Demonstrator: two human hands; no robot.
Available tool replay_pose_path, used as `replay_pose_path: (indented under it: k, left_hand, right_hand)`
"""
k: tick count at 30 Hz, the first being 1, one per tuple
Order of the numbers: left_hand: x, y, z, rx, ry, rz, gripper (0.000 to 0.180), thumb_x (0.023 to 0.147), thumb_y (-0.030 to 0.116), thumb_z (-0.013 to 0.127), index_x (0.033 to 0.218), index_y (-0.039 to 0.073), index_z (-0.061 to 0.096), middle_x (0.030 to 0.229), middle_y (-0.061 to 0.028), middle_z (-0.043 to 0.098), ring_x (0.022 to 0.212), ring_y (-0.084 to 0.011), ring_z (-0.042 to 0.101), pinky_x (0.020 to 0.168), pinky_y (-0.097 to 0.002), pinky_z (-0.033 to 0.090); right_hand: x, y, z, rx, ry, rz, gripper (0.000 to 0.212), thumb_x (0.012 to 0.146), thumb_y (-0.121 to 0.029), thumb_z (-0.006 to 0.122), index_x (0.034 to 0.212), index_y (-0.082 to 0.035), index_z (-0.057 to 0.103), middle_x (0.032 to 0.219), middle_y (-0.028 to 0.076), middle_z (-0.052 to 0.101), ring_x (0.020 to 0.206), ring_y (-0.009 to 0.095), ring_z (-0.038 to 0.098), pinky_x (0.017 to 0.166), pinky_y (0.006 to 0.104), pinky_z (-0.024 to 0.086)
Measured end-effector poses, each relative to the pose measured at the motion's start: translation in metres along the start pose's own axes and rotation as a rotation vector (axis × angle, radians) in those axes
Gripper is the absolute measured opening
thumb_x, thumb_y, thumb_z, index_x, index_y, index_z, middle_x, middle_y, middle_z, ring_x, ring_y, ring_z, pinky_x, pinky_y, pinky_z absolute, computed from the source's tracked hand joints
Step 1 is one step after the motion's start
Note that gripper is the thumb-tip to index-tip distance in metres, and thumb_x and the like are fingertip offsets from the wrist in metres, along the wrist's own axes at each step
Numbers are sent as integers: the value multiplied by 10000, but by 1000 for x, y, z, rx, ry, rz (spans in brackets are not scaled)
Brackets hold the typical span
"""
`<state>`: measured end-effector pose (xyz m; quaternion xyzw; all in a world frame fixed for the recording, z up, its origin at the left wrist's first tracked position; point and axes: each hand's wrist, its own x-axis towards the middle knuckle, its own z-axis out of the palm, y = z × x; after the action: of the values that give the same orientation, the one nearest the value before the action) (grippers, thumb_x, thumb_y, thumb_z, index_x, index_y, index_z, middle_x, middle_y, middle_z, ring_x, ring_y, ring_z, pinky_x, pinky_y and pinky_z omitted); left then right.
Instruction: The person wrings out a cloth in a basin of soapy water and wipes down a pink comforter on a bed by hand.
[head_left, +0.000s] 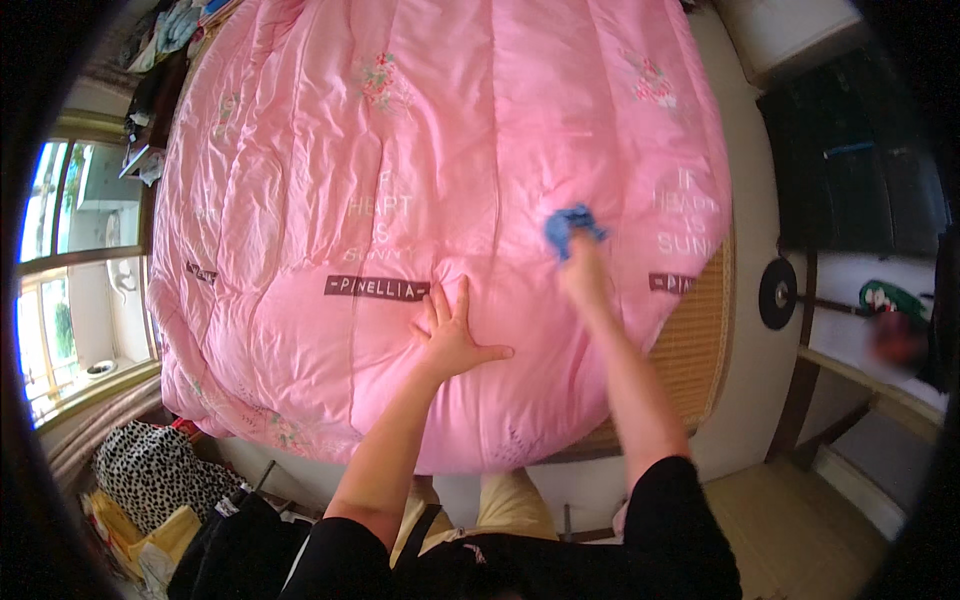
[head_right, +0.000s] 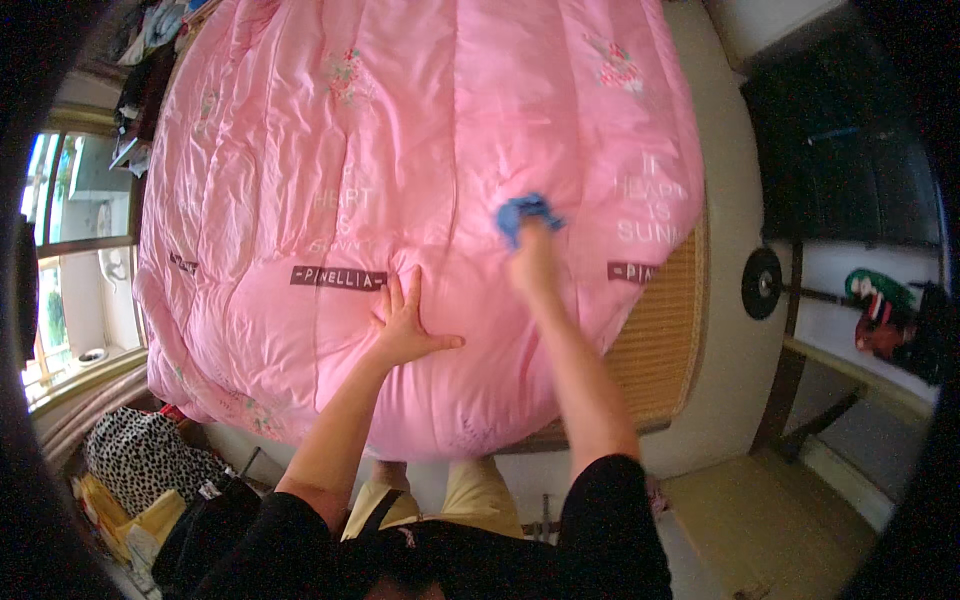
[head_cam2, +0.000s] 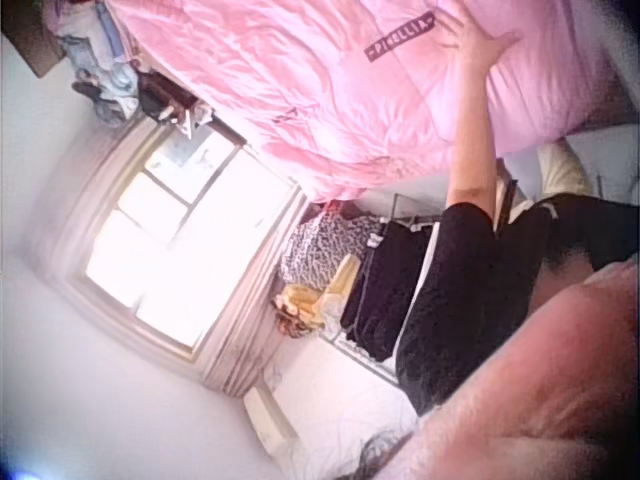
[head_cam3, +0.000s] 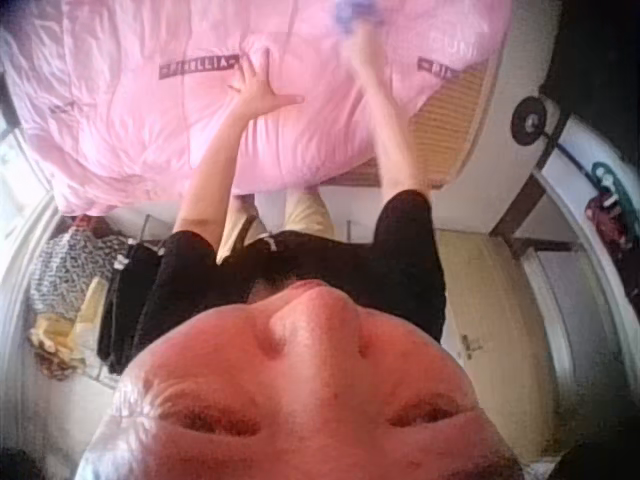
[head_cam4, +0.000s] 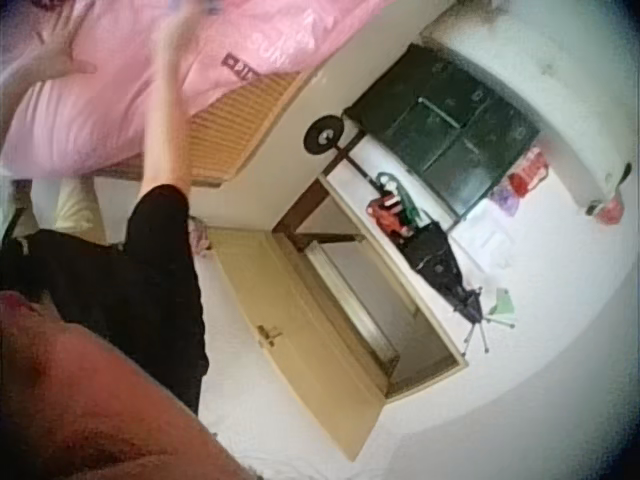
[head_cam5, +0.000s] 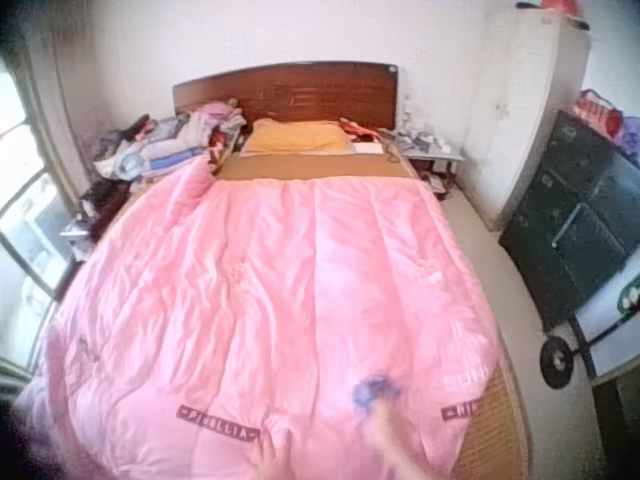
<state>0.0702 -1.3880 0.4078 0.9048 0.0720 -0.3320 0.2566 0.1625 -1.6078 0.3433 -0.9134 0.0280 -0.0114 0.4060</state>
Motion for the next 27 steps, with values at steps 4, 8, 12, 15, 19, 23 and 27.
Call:
replay_pose_path:
  k: [4,8,12,15,19,23,27]
  left_hand:
    - [16,-14,22,-51,39,-61,1477,465,691,816,1535,181,-65,1529,-336,-122,1415,-514,-113,1039,-727,-19]
    - [35,3,22,7,102,-113,1426,475,676,804,1544,192,-7,1542,-323,-75,1419,-495,-141,1019,-741,-60]
    - [56,8,27,16,154,-103,1401,473,667,801,1548,204,30,1551,-308,-61,1426,-483,-136,1017,-750,-57]
    - [51,3,17,23,121,-188,1409,461,675,801,1548,224,26,1556,-297,-69,1428,-478,-137,1017,-753,-43]
    - [56,1,17,64,58,-189,1448,451,659,820,1544,184,-3,1542,-313,-118,1410,-510,-151,1015,-754,-45]
    - [59,-1,14,49,67,-168,1451,449,669,817,1544,183,-2,1541,-313,-124,1412,-499,-163,1022,-747,-50]
    - [68,8,16,99,53,-199,1420,457,659,815,1545,239,6,1552,-293,-112,1428,-474,-139,1051,-716,-51]
  right_hand:
    - [9,-27,56,-42,-391,-696,237,813,10,500,1018,-42,607,1028,210,612,969,370,580,835,467,471]
    - [143,73,4,-388,-493,-156,60,818,-41,549,833,-31,607,871,190,630,838,337,619,720,433,502]
    - [199,123,-14,-317,123,-317,296,836,-42,494,1096,39,608,1160,221,589,956,365,591,794,421,492]
    - [133,38,55,-456,-108,-598,374,803,-64,538,1169,7,576,1148,213,572,943,353,580,795,426,492]
    - [139,38,16,-363,-362,-877,195,820,-149,583,973,-61,667,985,148,623,931,315,594,777,440,488]
    - [160,122,-119,-633,16,-328,278,832,-81,575,1087,-66,686,1125,152,644,1033,309,613,901,411,467]
    - [54,179,-246,141,138,600,269,828,-109,593,1062,8,659,947,100,663,808,208,629,737,336,505]
